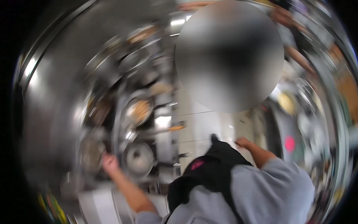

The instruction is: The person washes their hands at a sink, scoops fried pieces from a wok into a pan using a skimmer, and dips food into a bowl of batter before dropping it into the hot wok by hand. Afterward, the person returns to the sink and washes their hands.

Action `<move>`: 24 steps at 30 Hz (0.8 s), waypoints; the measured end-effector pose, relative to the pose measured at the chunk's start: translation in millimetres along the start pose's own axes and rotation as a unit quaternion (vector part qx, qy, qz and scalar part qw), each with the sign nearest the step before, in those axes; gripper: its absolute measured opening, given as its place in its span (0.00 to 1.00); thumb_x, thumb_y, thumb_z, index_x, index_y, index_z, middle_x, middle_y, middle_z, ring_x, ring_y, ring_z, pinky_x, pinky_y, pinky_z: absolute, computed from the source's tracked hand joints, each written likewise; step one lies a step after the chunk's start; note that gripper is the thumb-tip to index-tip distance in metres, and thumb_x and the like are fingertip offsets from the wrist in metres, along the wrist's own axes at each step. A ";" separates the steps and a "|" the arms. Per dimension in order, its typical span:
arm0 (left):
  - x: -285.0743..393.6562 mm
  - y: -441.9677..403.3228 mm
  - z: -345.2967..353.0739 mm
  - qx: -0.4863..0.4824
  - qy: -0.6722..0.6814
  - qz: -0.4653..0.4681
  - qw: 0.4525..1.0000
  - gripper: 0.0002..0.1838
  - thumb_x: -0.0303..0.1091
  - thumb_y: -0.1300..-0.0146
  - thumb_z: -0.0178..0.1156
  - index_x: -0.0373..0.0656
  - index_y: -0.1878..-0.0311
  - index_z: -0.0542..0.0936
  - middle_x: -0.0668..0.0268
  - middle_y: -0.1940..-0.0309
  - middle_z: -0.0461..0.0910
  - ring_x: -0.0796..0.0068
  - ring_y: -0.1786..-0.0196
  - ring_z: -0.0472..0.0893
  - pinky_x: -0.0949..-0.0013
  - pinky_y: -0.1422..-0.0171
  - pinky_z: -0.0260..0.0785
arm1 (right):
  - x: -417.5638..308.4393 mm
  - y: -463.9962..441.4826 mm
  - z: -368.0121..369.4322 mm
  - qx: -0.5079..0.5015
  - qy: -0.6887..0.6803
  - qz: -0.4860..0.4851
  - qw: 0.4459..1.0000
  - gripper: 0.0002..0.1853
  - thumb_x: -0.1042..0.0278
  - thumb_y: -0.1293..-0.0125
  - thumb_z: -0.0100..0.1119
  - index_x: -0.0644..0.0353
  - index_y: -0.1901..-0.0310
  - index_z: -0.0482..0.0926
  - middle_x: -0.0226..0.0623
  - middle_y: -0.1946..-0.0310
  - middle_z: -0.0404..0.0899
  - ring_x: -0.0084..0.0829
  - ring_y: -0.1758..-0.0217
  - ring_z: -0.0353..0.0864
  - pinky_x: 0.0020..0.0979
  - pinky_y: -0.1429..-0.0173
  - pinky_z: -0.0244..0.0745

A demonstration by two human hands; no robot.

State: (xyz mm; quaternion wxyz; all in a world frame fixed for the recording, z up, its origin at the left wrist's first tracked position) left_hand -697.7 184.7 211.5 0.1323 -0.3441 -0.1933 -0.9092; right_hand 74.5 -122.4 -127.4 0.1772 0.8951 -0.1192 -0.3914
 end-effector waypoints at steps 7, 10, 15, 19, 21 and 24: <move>-20.2 -81.5 114.3 -0.180 0.037 -0.150 0.971 0.26 0.46 0.31 0.55 0.33 0.39 0.71 0.58 0.52 0.81 0.70 0.62 0.80 0.68 0.60 0.78 | -27.8 145.3 -54.6 0.176 -0.485 0.308 0.799 0.17 0.62 0.40 0.59 0.57 0.51 0.81 0.33 0.59 0.81 0.30 0.69 0.80 0.33 0.64 0.78; -106.5 -17.8 171.1 -0.318 0.030 -0.283 0.904 0.40 0.54 0.36 0.61 0.26 0.37 0.65 0.54 0.53 0.80 0.65 0.62 0.80 0.57 0.52 0.80 | -3.5 169.2 -56.0 0.274 -0.612 0.281 0.687 0.18 0.63 0.41 0.60 0.56 0.49 0.79 0.34 0.57 0.80 0.28 0.64 0.80 0.30 0.62 0.77; -320.2 124.0 187.9 -0.279 -0.241 -0.362 0.856 0.24 0.45 0.26 0.48 0.42 0.34 0.66 0.74 0.75 0.71 0.86 0.77 0.68 0.80 0.76 0.64 | 23.3 196.8 -146.5 0.452 -0.638 0.199 0.591 0.12 0.63 0.32 0.51 0.58 0.52 0.77 0.34 0.62 0.78 0.28 0.67 0.76 0.30 0.62 0.75; -442.3 216.3 185.4 -0.353 -0.444 -0.410 0.714 0.23 0.43 0.29 0.54 0.48 0.34 0.70 0.69 0.61 0.79 0.79 0.65 0.74 0.77 0.66 0.66 | 114.2 206.4 -232.7 0.517 -0.706 0.038 0.482 0.12 0.58 0.33 0.57 0.57 0.57 0.75 0.37 0.66 0.79 0.34 0.62 0.80 0.37 0.53 0.80; -479.5 218.7 179.9 -0.353 -0.495 -0.419 0.674 0.19 0.48 0.29 0.54 0.50 0.42 0.75 0.68 0.60 0.80 0.78 0.60 0.77 0.72 0.62 0.69 | 176.2 208.0 -266.7 0.504 -0.738 0.140 0.427 0.21 0.53 0.34 0.60 0.60 0.49 0.71 0.49 0.52 0.74 0.45 0.50 0.78 0.45 0.42 0.80; -522.0 185.4 174.0 -0.281 -0.527 -0.388 0.702 0.18 0.49 0.32 0.58 0.48 0.46 0.76 0.67 0.62 0.80 0.77 0.64 0.77 0.70 0.61 0.71 | 210.0 203.2 -317.2 0.507 -0.677 0.173 0.505 0.20 0.62 0.31 0.53 0.61 0.40 0.70 0.44 0.44 0.70 0.42 0.43 0.74 0.49 0.36 0.75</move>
Point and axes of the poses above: each hand's wrist, its own y-axis away from the middle knuckle, its own z-axis out of the palm, x = y × z, the point moved 7 cm from there along -y, towards the middle knuckle
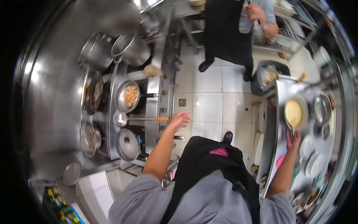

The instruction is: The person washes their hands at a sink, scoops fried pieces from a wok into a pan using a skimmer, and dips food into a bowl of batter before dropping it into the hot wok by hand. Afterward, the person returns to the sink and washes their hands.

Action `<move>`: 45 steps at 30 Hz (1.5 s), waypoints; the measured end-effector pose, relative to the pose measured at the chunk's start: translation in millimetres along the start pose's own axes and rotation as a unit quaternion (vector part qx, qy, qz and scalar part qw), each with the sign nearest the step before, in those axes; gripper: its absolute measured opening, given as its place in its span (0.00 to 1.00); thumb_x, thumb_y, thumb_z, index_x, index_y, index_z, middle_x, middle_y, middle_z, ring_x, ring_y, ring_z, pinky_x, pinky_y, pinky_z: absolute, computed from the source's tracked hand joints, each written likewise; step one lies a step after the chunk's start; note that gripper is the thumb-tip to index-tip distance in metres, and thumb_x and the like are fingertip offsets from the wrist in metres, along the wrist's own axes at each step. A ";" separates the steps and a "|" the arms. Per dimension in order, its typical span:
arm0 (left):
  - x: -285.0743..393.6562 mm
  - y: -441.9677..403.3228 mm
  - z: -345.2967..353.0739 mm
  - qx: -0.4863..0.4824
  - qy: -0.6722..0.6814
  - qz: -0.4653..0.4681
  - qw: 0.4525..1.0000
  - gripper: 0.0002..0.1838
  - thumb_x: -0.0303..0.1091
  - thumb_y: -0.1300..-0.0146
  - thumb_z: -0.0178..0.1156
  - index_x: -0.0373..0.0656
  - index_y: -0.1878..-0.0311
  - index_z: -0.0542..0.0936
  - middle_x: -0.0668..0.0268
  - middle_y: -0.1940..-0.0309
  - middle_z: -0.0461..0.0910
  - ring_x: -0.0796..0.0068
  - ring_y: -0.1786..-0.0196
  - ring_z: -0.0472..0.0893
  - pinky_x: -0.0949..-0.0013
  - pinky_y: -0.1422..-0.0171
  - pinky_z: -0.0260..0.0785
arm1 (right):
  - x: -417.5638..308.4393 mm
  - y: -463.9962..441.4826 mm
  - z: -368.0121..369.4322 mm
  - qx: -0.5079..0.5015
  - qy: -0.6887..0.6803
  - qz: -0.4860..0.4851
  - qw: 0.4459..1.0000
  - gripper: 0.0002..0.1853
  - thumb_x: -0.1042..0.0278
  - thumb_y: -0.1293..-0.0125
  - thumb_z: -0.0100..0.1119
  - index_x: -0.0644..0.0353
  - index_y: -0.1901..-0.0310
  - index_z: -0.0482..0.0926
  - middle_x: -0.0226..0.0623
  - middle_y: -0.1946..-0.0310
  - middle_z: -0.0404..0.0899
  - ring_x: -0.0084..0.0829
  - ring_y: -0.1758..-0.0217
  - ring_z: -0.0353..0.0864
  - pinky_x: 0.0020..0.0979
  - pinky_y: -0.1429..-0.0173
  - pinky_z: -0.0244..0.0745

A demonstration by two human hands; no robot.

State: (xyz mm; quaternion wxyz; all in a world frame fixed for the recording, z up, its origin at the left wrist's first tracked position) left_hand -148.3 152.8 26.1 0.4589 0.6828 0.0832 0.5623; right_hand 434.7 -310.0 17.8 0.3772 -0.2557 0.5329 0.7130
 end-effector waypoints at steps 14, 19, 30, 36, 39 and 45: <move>-36.8 -269.6 -198.0 0.352 0.459 -0.040 0.814 0.26 0.50 0.33 0.56 0.46 0.38 0.68 0.58 0.44 0.73 0.60 0.45 0.77 0.54 0.50 0.74 | 2.2 19.9 17.2 -0.224 0.392 -0.115 0.885 0.12 0.70 0.32 0.52 0.59 0.49 0.76 0.35 0.48 0.79 0.31 0.46 0.78 0.32 0.46 0.77; -37.1 -282.6 -212.3 0.382 0.438 -0.054 0.812 0.29 0.53 0.32 0.55 0.49 0.34 0.66 0.66 0.40 0.72 0.65 0.44 0.76 0.54 0.49 0.70 | 60.5 46.4 64.1 -0.238 0.231 0.151 0.931 0.13 0.70 0.38 0.54 0.60 0.51 0.77 0.37 0.53 0.79 0.33 0.52 0.80 0.32 0.51 0.78; -65.9 -310.4 -218.6 0.381 0.474 -0.035 0.793 0.21 0.49 0.32 0.57 0.53 0.40 0.70 0.68 0.44 0.74 0.70 0.44 0.75 0.54 0.49 0.68 | 163.7 151.0 303.0 -0.262 0.230 0.151 0.925 0.35 0.76 0.49 0.52 0.63 0.34 0.62 0.41 0.38 0.71 0.38 0.37 0.72 0.38 0.32 0.67; -61.5 -307.0 -216.0 0.382 0.499 -0.025 0.778 0.18 0.49 0.33 0.58 0.55 0.44 0.72 0.69 0.46 0.74 0.68 0.43 0.74 0.50 0.48 0.68 | 173.9 168.9 347.6 -0.291 0.222 0.172 0.914 0.31 0.78 0.50 0.51 0.63 0.39 0.66 0.40 0.44 0.75 0.36 0.42 0.76 0.41 0.36 0.73; -52.7 -301.0 -214.6 0.371 0.506 -0.027 0.778 0.20 0.48 0.33 0.59 0.55 0.41 0.70 0.66 0.42 0.71 0.66 0.42 0.73 0.48 0.46 0.68 | 176.4 169.5 350.9 -0.298 0.215 0.169 0.915 0.30 0.78 0.50 0.51 0.64 0.40 0.66 0.41 0.44 0.75 0.37 0.42 0.77 0.41 0.36 0.73; -44.7 -279.9 -190.5 0.257 0.547 0.028 0.797 0.23 0.48 0.32 0.58 0.50 0.39 0.70 0.62 0.41 0.70 0.60 0.41 0.72 0.41 0.41 0.67 | 177.3 172.6 350.1 -0.289 0.273 0.155 0.904 0.26 0.76 0.45 0.54 0.65 0.42 0.69 0.42 0.48 0.78 0.36 0.46 0.79 0.40 0.42 0.76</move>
Point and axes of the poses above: each hand's wrist, its own y-axis away from the middle knuckle, its own z-axis out of the palm, x = y × z, the point moved 7 cm from there along -y, towards the middle knuckle
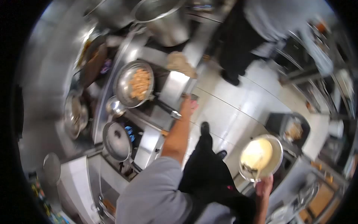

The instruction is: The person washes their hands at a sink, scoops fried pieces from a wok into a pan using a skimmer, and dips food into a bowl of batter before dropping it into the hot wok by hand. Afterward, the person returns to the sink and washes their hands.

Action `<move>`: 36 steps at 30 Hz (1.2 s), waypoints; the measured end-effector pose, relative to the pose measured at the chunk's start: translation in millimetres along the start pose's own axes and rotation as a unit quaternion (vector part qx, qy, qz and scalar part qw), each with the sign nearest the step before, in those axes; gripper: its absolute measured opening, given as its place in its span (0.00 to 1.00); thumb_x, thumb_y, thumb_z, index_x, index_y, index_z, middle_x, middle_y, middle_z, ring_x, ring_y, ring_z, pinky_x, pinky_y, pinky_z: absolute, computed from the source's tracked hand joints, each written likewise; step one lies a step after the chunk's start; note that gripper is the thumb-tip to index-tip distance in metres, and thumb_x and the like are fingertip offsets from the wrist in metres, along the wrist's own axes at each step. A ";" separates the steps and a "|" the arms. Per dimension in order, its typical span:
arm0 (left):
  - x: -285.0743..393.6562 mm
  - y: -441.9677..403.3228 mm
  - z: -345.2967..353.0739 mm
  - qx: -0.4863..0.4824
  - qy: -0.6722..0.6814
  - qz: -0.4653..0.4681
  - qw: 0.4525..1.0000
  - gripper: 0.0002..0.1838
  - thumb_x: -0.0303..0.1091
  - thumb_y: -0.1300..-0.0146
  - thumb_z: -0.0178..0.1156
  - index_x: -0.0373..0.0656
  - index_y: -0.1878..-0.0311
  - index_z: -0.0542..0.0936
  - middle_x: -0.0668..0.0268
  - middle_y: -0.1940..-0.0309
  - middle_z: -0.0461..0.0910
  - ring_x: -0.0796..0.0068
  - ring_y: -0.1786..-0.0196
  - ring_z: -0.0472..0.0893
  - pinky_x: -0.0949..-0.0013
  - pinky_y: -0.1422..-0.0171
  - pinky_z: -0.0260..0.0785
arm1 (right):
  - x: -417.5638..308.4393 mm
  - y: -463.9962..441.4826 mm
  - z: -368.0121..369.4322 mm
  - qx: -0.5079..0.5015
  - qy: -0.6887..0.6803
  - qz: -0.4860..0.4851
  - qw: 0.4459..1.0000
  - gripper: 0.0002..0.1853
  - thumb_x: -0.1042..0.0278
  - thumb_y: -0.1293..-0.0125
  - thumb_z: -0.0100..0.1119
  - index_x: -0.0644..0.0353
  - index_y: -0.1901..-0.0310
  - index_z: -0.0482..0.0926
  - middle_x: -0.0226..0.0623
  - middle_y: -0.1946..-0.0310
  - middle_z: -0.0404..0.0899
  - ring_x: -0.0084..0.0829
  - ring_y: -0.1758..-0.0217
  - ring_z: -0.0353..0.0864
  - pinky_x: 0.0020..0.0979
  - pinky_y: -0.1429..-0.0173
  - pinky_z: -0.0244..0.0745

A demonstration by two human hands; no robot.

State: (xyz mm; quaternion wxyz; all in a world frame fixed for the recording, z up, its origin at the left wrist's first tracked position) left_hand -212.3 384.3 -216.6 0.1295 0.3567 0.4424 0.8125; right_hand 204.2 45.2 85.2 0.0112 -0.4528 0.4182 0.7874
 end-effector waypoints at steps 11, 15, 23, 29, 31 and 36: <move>10.7 446.6 206.6 -0.393 -0.555 0.421 0.600 0.06 0.30 0.36 0.61 0.39 0.61 0.84 0.66 0.74 0.79 0.74 0.73 0.76 0.72 0.68 0.67 | -29.3 2.1 16.8 -0.024 -0.009 0.005 1.000 0.14 0.80 0.43 0.51 0.61 0.53 0.75 0.35 0.62 0.81 0.29 0.67 0.83 0.32 0.71 0.81; -62.8 472.1 217.5 -0.491 -0.717 0.417 0.267 0.09 0.31 0.43 0.62 0.42 0.61 0.85 0.58 0.67 0.82 0.56 0.65 0.81 0.58 0.58 0.74 | -33.8 5.5 50.8 -0.077 -0.012 -0.004 0.997 0.07 0.79 0.43 0.53 0.61 0.62 0.74 0.34 0.68 0.78 0.28 0.71 0.80 0.31 0.74 0.81; -68.4 436.5 177.2 -0.297 -0.842 0.430 0.138 0.08 0.34 0.44 0.61 0.45 0.63 0.84 0.57 0.68 0.81 0.54 0.62 0.82 0.55 0.58 0.75 | -11.7 3.3 110.4 -0.165 0.036 0.028 0.985 0.05 0.80 0.47 0.57 0.58 0.71 0.72 0.31 0.74 0.74 0.25 0.75 0.76 0.30 0.79 0.80; -15.3 423.8 156.5 -0.309 -0.842 0.382 0.221 0.07 0.30 0.48 0.61 0.38 0.69 0.84 0.49 0.68 0.83 0.51 0.61 0.84 0.54 0.57 0.77 | -10.8 -4.1 171.1 -0.194 0.063 0.027 0.979 0.04 0.78 0.47 0.57 0.59 0.72 0.72 0.32 0.75 0.74 0.25 0.76 0.76 0.30 0.78 0.80; 2.8 395.5 144.8 -0.254 -0.856 0.400 0.208 0.06 0.30 0.48 0.61 0.40 0.68 0.85 0.51 0.68 0.83 0.50 0.61 0.84 0.51 0.55 0.76 | -6.9 -9.3 197.0 -0.212 0.077 0.028 0.974 0.04 0.78 0.47 0.57 0.59 0.72 0.73 0.32 0.75 0.74 0.25 0.76 0.76 0.30 0.78 0.80; 88.9 410.3 161.9 -0.260 -0.818 0.411 0.309 0.08 0.31 0.47 0.59 0.38 0.68 0.84 0.50 0.70 0.83 0.49 0.62 0.83 0.53 0.53 0.75 | -12.9 -18.5 252.8 -0.228 0.107 0.026 0.967 0.04 0.77 0.48 0.58 0.59 0.73 0.72 0.31 0.76 0.72 0.25 0.77 0.75 0.31 0.78 0.81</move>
Point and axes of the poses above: each hand's wrist, its own y-axis away from the middle knuckle, its own z-axis out of the palm, x = y × z, the point moved 7 cm from there along -y, towards the middle knuckle
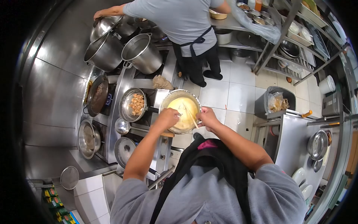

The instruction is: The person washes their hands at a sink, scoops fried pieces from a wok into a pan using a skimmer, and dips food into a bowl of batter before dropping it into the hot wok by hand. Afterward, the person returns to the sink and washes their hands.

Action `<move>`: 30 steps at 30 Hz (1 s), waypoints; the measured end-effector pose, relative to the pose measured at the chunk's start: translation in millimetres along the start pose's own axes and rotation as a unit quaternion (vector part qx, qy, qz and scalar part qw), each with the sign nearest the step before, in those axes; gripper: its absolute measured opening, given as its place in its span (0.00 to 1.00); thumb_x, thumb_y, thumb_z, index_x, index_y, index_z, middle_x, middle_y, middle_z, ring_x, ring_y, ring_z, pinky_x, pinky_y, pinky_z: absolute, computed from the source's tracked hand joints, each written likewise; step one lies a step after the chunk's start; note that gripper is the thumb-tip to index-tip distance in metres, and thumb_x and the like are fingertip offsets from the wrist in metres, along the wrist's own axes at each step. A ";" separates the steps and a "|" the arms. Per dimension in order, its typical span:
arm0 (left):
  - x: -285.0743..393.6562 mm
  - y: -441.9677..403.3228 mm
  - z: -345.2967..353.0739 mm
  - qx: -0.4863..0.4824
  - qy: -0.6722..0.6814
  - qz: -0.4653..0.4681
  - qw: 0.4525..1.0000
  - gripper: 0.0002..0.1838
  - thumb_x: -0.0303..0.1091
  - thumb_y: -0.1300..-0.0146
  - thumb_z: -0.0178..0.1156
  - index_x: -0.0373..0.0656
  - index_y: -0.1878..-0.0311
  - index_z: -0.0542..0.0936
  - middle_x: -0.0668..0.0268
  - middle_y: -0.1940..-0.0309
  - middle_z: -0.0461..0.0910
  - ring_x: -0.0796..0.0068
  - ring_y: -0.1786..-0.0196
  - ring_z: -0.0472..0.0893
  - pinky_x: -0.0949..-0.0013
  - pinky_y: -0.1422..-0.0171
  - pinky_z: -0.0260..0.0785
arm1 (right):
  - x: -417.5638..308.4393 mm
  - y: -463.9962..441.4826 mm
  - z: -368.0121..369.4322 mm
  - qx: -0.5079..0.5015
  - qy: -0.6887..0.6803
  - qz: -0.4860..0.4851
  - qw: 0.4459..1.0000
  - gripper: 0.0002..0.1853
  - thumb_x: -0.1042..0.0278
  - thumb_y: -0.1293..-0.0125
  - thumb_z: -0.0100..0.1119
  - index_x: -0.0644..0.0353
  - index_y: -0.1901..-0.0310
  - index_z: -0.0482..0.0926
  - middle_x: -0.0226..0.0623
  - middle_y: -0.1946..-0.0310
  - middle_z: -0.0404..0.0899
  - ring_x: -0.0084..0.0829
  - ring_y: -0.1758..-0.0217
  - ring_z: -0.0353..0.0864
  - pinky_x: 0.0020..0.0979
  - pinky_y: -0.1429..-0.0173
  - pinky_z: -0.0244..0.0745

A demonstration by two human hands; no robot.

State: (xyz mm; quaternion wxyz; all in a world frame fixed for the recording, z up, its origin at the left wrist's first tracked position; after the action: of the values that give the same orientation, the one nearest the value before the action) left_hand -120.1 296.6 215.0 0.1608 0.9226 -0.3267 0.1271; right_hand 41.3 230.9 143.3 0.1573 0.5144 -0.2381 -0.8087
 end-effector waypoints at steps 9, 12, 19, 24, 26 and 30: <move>-70.9 4.8 -88.3 0.080 0.020 -0.071 0.994 0.13 0.34 0.44 0.62 0.42 0.57 0.84 0.53 0.59 0.80 0.54 0.54 0.81 0.59 0.48 0.73 | -33.5 -43.7 69.8 -0.077 0.046 0.037 0.995 0.06 0.77 0.45 0.58 0.61 0.65 0.75 0.32 0.74 0.76 0.25 0.75 0.78 0.29 0.75 0.81; -98.3 -24.7 -40.0 -0.005 -0.125 -0.171 0.977 0.14 0.36 0.44 0.61 0.45 0.54 0.83 0.55 0.53 0.77 0.54 0.47 0.77 0.56 0.43 0.70 | -40.7 -64.3 86.8 -0.099 0.023 0.080 0.992 0.07 0.79 0.47 0.55 0.65 0.65 0.76 0.33 0.75 0.75 0.27 0.77 0.77 0.34 0.74 0.84; -61.0 -39.8 -26.5 -0.070 -0.041 -0.079 0.994 0.18 0.39 0.45 0.60 0.48 0.50 0.83 0.60 0.43 0.76 0.53 0.36 0.70 0.50 0.36 0.63 | -56.2 -114.6 88.3 -0.162 0.075 0.119 0.977 0.08 0.80 0.47 0.55 0.66 0.64 0.76 0.38 0.74 0.78 0.32 0.77 0.81 0.39 0.73 0.86; -83.5 -51.2 -22.3 -0.081 -0.088 -0.161 0.980 0.15 0.41 0.45 0.60 0.54 0.54 0.84 0.62 0.42 0.75 0.53 0.35 0.70 0.46 0.39 0.63 | -58.5 -133.9 85.5 -0.203 0.091 0.121 0.967 0.07 0.80 0.47 0.56 0.66 0.65 0.76 0.39 0.74 0.77 0.33 0.77 0.81 0.38 0.74 0.85; -77.5 -61.3 -15.8 -0.066 -0.004 -0.173 0.983 0.11 0.41 0.45 0.60 0.52 0.60 0.85 0.62 0.42 0.76 0.50 0.33 0.69 0.41 0.38 0.62 | -58.8 -139.3 89.8 -0.218 0.095 0.124 0.963 0.06 0.80 0.47 0.55 0.66 0.65 0.76 0.39 0.74 0.77 0.32 0.76 0.81 0.37 0.74 0.85; -60.1 -49.6 -10.0 -0.157 -0.033 -0.141 0.977 0.08 0.36 0.46 0.60 0.49 0.66 0.86 0.62 0.38 0.74 0.48 0.32 0.67 0.42 0.34 0.61 | -58.9 -153.5 80.9 -0.216 0.100 0.149 0.960 0.08 0.80 0.47 0.55 0.64 0.63 0.76 0.37 0.73 0.78 0.31 0.76 0.80 0.32 0.75 0.83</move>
State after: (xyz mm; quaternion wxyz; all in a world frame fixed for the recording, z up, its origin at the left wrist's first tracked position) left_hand -134.7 370.7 193.1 0.3090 0.9264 -0.2144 0.0194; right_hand -8.6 406.9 132.9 0.4067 0.5048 -0.1149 -0.7527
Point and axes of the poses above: each hand's wrist, its own y-axis away from the middle knuckle, its own z-axis out of the palm, x = y × z, the point moved 7 cm from there along -y, towards the middle knuckle
